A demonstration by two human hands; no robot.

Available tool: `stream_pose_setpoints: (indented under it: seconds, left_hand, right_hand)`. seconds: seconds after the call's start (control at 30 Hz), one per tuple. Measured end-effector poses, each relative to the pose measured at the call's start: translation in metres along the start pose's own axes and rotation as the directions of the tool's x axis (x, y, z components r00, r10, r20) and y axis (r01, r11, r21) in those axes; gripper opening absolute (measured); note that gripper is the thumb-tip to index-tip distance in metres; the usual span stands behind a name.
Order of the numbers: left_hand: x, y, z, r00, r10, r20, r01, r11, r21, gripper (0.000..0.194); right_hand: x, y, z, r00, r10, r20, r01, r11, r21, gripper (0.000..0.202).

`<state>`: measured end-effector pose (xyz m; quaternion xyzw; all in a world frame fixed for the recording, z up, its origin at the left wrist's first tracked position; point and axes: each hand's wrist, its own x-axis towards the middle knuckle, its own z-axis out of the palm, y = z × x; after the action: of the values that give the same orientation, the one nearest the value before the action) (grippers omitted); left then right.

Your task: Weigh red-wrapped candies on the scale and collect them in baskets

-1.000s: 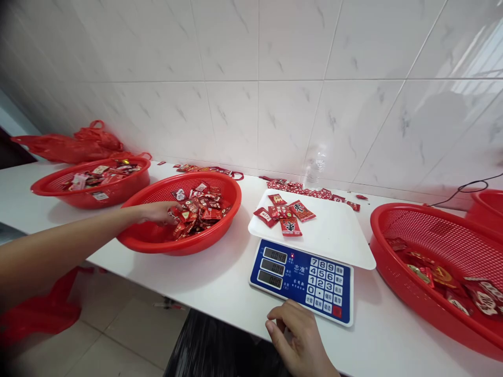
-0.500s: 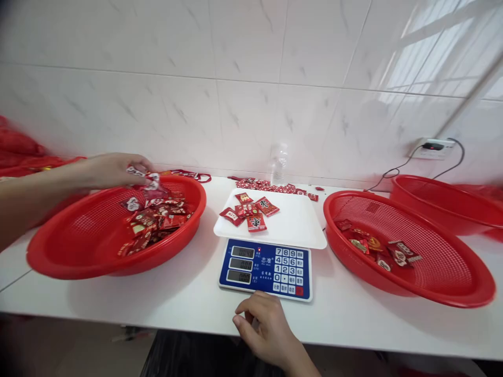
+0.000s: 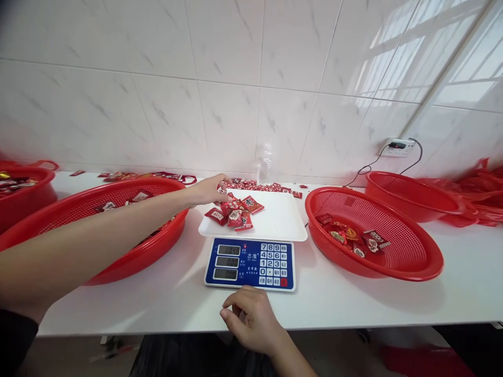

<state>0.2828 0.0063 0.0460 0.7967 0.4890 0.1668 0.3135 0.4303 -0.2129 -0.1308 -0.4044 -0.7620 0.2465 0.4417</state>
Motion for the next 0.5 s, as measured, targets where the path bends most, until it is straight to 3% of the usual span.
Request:
stream_pose_setpoints:
  seconds: [0.17,0.3,0.5]
  left_hand:
    - [0.008,-0.002,0.001,0.999,0.041,-0.032,-0.036,0.990,0.135,0.058]
    - [0.006,-0.015,-0.001,0.987,0.142,-0.081,-0.113,0.950,0.291,0.058]
    - [-0.027,-0.031,-0.011,0.990,0.136,-0.027,-0.114,0.910,0.398,0.064]
  right_hand:
    - [0.001,0.001,-0.001,1.000,-0.009,0.006,0.010,1.000,-0.009,0.018]
    - [0.001,0.001,-0.001,1.000,-0.016,0.001,0.016,1.000,-0.010,0.018]
    - [0.001,0.002,-0.003,0.999,-0.023,0.025,0.023,1.000,-0.003,0.016]
